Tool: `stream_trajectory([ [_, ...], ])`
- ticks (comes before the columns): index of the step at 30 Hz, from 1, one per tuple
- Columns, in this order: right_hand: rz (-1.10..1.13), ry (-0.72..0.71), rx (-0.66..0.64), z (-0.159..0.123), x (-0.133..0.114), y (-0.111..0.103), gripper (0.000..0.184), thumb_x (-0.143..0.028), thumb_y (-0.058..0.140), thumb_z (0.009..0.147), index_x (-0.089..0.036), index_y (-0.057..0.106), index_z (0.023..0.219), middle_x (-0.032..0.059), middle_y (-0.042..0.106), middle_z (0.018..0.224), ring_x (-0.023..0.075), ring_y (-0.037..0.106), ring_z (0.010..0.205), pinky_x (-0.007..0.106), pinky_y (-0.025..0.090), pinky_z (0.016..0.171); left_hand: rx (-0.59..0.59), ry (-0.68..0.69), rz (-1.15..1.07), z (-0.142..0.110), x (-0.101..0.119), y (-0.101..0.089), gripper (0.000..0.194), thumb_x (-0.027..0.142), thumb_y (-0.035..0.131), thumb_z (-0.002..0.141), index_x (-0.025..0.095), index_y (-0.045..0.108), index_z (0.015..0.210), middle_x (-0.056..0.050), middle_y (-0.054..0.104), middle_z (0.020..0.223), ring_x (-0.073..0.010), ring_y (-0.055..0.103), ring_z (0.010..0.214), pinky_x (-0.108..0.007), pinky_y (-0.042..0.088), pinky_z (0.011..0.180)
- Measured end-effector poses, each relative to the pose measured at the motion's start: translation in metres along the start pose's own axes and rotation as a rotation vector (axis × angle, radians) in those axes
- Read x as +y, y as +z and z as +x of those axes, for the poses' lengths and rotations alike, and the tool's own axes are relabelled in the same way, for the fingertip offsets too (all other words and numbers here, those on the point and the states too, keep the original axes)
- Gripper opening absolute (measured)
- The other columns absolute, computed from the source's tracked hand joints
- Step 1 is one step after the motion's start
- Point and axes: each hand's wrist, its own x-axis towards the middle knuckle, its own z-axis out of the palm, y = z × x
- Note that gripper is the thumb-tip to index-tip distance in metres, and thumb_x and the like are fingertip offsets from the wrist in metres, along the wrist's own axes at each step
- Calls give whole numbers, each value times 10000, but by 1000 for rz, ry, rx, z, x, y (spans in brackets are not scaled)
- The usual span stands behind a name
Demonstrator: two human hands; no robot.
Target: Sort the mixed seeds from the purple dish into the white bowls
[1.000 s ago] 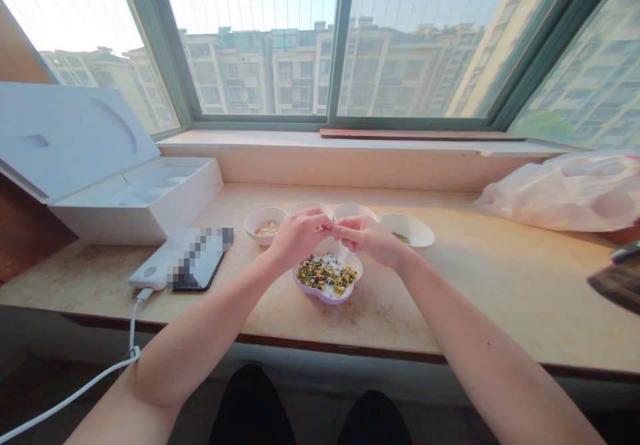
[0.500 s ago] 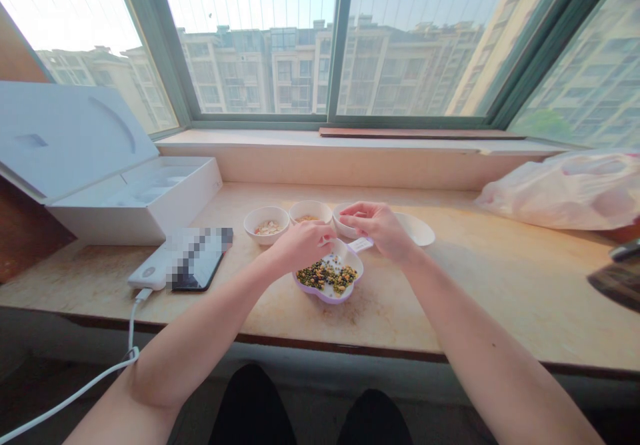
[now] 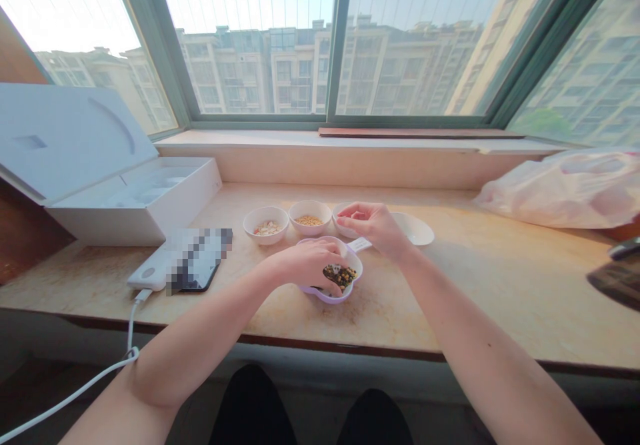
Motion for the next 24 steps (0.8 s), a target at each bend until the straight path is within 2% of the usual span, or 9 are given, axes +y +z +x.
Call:
stream_trajectory([
  [3, -4, 3, 13, 0, -1, 1, 417, -549, 833, 703, -162, 786, 852, 24, 658, 663, 130, 463, 592, 286, 333, 543, -74, 17, -28, 2, 1, -2, 254, 358, 816, 850, 252, 789, 1079, -60, 719, 1091, -239, 675, 1070, -330, 541, 911],
  [6, -17, 1, 14, 1, 0, 1, 412, -550, 827, 708, -167, 785, 852, 23, 647, 653, 126, 442, 579, 283, 312, 527, -93, -19, -37, 4, 2, -3, 124, 269, 736, 914, 249, 799, 1018, -41, 739, 1040, -216, 689, 1009, -310, 534, 857],
  [10, -57, -28, 28, 2, 5, 0, 403, -553, 818, 723, -176, 787, 864, 31, 655, 672, 142, 476, 599, 289, 324, 528, -85, -44, -68, 4, 2, -2, 110, 169, 721, 905, 234, 802, 940, -20, 752, 951, -193, 704, 912, -295, 520, 821],
  [14, -146, -73, 89, 4, 7, -3, 362, -531, 806, 735, -188, 784, 849, 34, 668, 683, 159, 511, 616, 304, 371, 556, -41, 22, -116, 4, 0, -3, 104, 137, 734, 884, 219, 798, 886, -17, 728, 966, -169, 690, 914, -262, 518, 835],
  [20, -511, -158, 247, 9, 6, -24, 217, -403, 713, 833, -204, 795, 866, 67, 736, 803, 194, 595, 693, 346, 473, 700, -6, -7, -137, 0, 1, -11, 130, 175, 712, 906, 254, 813, 883, 1, 718, 993, -138, 690, 832, -237, 495, 747],
  [22, -681, -111, 287, 10, 10, -36, 215, -376, 666, 870, -206, 797, 870, 81, 758, 838, 215, 634, 743, 354, 479, 741, -11, -10, -118, -1, 2, -13, 146, 190, 698, 918, 268, 821, 901, -4, 720, 993, -139, 693, 824, -241, 485, 725],
  [24, -829, 2, 306, 11, 15, -48, 227, -364, 637, 887, -208, 801, 863, 96, 778, 862, 239, 669, 790, 352, 477, 740, -8, -10, -102, -2, 2, -13, 154, 200, 691, 925, 275, 824, 916, -6, 724, 989, -142, 697, 822, -247, 486, 724],
])
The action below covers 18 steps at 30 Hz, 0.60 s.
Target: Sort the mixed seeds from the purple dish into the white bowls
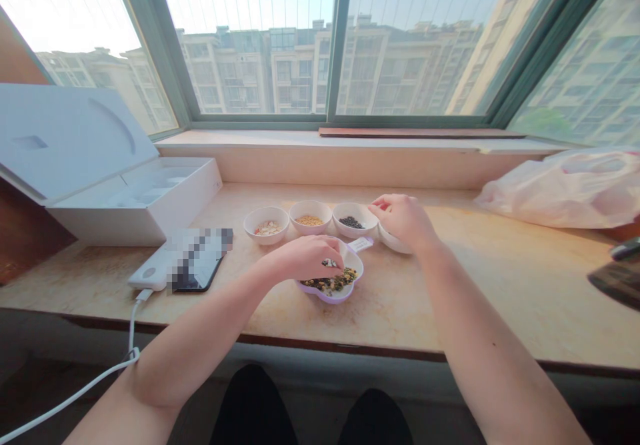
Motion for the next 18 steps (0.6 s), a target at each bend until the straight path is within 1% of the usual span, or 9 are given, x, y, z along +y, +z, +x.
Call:
stream_trajectory([
  [3, -179, 144, -67, 2, 16, -4, 221, -329, 633, 863, -214, 820, 885, 118, 801, 931, 268, 704, 851, 345, 476, 705, 27, -3, 14, 0, -1, 1, 162, 196, 679, 926, 271, 822, 925, -6, 740, 991, -151, 709, 845, -258, 504, 760],
  [6, -273, 219, -133, 3, 25, -7, 243, -277, 625, 825, -212, 838, 920, 130, 806, 967, 289, 719, 894, 344, 476, 690, 64, -17, 44, 0, -3, 2, 178, 191, 646, 940, 244, 811, 900, -19, 753, 985, -165, 716, 872, -271, 514, 790],
  [9, -308, 268, -190, 3, 28, -9, 281, -243, 611, 816, -230, 848, 965, 129, 806, 980, 287, 723, 889, 347, 482, 690, 120, -84, 105, 1, -3, 1, 195, 190, 616, 950, 221, 800, 894, -31, 750, 940, -173, 705, 832, -279, 506, 746],
  [11, -314, 310, -229, 3, 29, -10, 286, -224, 625, 800, -241, 849, 977, 128, 804, 967, 279, 722, 841, 353, 485, 681, 187, -152, 138, 2, -5, -1, 206, 197, 599, 960, 216, 796, 902, -34, 745, 924, -175, 694, 812, -282, 496, 719],
  [15, -307, 320, -343, 3, 27, -10, 212, -193, 647, 773, -228, 837, 858, 117, 776, 793, 270, 702, 701, 358, 461, 634, 351, -272, 162, 3, -15, -5, 229, 206, 573, 986, 201, 787, 905, -46, 740, 941, -184, 681, 839, -300, 502, 759],
  [16, -307, 315, -344, 2, 25, -10, 205, -196, 642, 781, -232, 833, 846, 113, 774, 786, 275, 702, 704, 358, 456, 635, 394, -304, 174, 3, -18, -6, 235, 214, 567, 994, 197, 787, 912, -53, 739, 953, -188, 679, 850, -311, 504, 780],
  [18, -297, 277, -273, 1, 20, -8, 224, -217, 621, 817, -239, 834, 881, 115, 790, 858, 287, 715, 775, 358, 461, 663, 440, -354, 200, 3, -25, -7, 241, 227, 558, 1004, 197, 789, 942, -64, 736, 979, -197, 677, 880, -331, 505, 828],
])
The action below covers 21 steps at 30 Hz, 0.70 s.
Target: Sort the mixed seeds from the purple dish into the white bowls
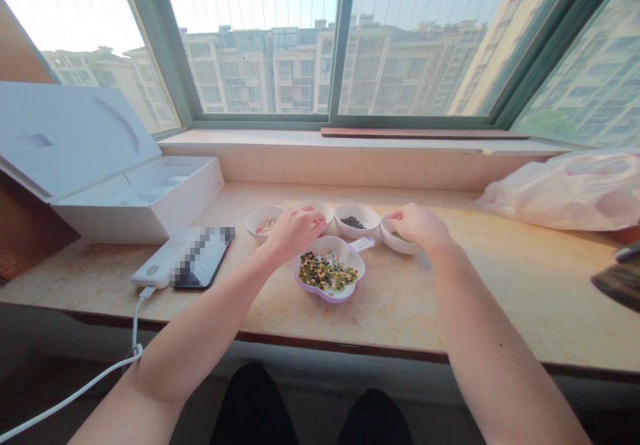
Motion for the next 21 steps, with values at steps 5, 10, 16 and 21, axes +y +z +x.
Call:
stream_trajectory([
  [5, 279, -369, 101, -14, -29, 6, 258, -288, 596, 907, -209, 831, 980, 104, 799, 937, 249, 701, 841, 339, 480, 755, 17, -92, 112, 4, -11, 3, 322, 233, 494, 1022, 187, 782, 888, -84, 724, 956, -225, 663, 897, -372, 478, 877],
  [10, 572, -714, -231, -42, -65, 21, 263, -376, 628, 929, -211, 824, 988, 57, 771, 844, 200, 655, 735, 323, 474, 681, -5, -129, 213, 6, -15, 3, 355, 244, 464, 1031, 171, 770, 866, -105, 715, 950, -244, 651, 906, -394, 440, 877],
  [16, 429, -1013, -370, -62, -82, 36, 288, -378, 729, 873, -236, 791, 1116, 85, 757, 1151, 277, 670, 1057, 401, 508, 927, -88, -148, 298, 7, -17, 4, 315, 232, 488, 1011, 165, 778, 908, -138, 708, 991, -287, 637, 986, -415, 421, 875],
  [21, 306, -1035, -323, -68, -88, 40, 379, -423, 802, 803, -212, 778, 1117, 121, 710, 1275, 337, 629, 1169, 457, 472, 1042, -60, -178, 233, 8, -14, 7, 322, 278, 481, 1029, 163, 774, 959, -138, 707, 1032, -289, 633, 1033, -428, 419, 915],
])
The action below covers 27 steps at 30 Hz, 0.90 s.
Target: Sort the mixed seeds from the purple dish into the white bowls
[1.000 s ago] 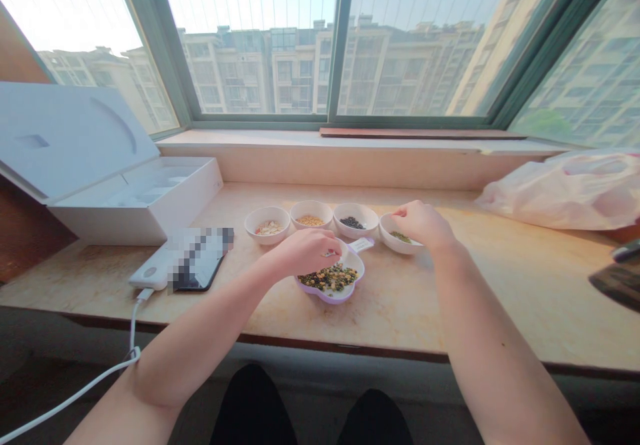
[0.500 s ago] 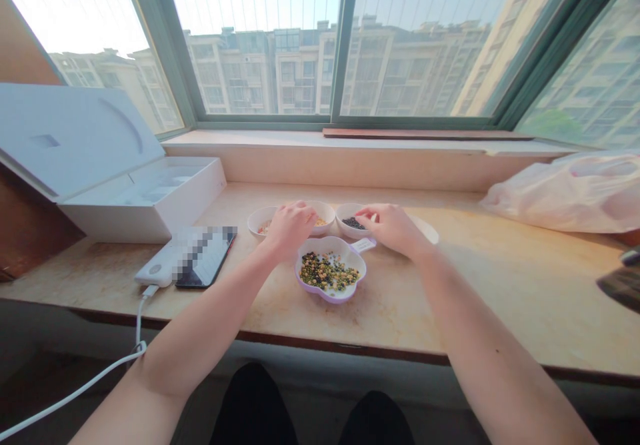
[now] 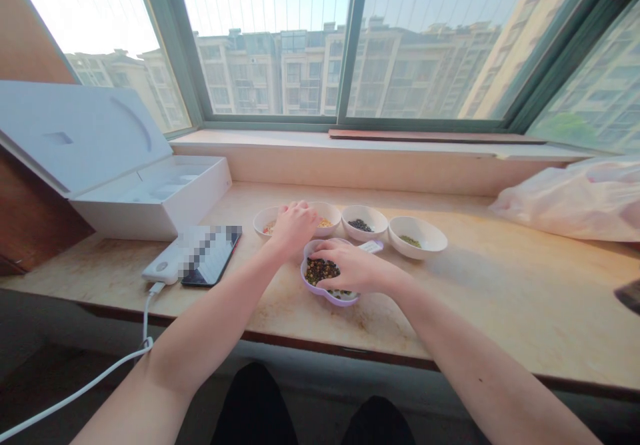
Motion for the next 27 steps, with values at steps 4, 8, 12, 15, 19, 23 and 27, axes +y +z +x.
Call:
stream_trajectory([
  [4, -57, -12, -15, 4, -6, 0, 266, -370, 768, 831, -204, 775, 1038, 105, 736, 1075, 300, 653, 1001, 422, 499, 926, -26, -9, -30, 0, 4, 0, 361, 287, 446, 1042, 157, 766, 939, -136, 711, 1035, -287, 644, 1035, -436, 427, 925],
  [8, -40, -18, -16, 7, -4, 4, 141, -314, 752, 839, -210, 776, 931, 73, 734, 965, 261, 651, 912, 364, 486, 831, -53, 0, -37, -1, 6, 0, 361, 290, 442, 1039, 163, 758, 919, -128, 721, 1053, -278, 654, 1033, -429, 432, 932],
  [12, 30, 34, -38, 8, 1, 10, 87, -271, 715, 853, -226, 789, 862, 45, 735, 863, 236, 650, 822, 339, 460, 730, -58, 1, -37, -1, 8, -1, 349, 274, 447, 1032, 165, 755, 907, -122, 731, 1055, -273, 662, 1018, -428, 432, 927],
  [15, 80, 43, -29, 8, 2, 11, 90, -258, 709, 847, -231, 790, 817, 38, 734, 835, 235, 655, 804, 339, 458, 719, -64, 1, -45, -2, 9, -2, 348, 261, 447, 1031, 168, 756, 901, -117, 734, 1065, -265, 664, 1007, -421, 431, 929],
  [19, 115, 12, -3, 8, 1, 8, 70, -248, 726, 824, -250, 779, 776, 37, 735, 892, 252, 664, 873, 359, 486, 794, -73, 3, -58, -4, 10, -3, 342, 259, 458, 1028, 167, 761, 900, -114, 735, 1067, -256, 668, 985, -407, 435, 919],
  [23, 165, 12, 19, 8, 1, 4, 91, -198, 720, 809, -269, 759, 767, 33, 735, 949, 260, 670, 922, 385, 505, 873, -69, 8, -72, -4, 10, -4, 338, 257, 468, 1022, 170, 767, 891, -109, 733, 1049, -255, 670, 965, -404, 443, 913],
  [27, 202, 13, 55, 5, 2, 2, 103, -154, 687, 816, -241, 732, 782, 47, 729, 943, 246, 665, 905, 377, 515, 850, -58, -3, -105, -4, 10, -4, 324, 263, 486, 1015, 176, 776, 902, -106, 728, 1049, -258, 670, 983, -398, 455, 916],
])
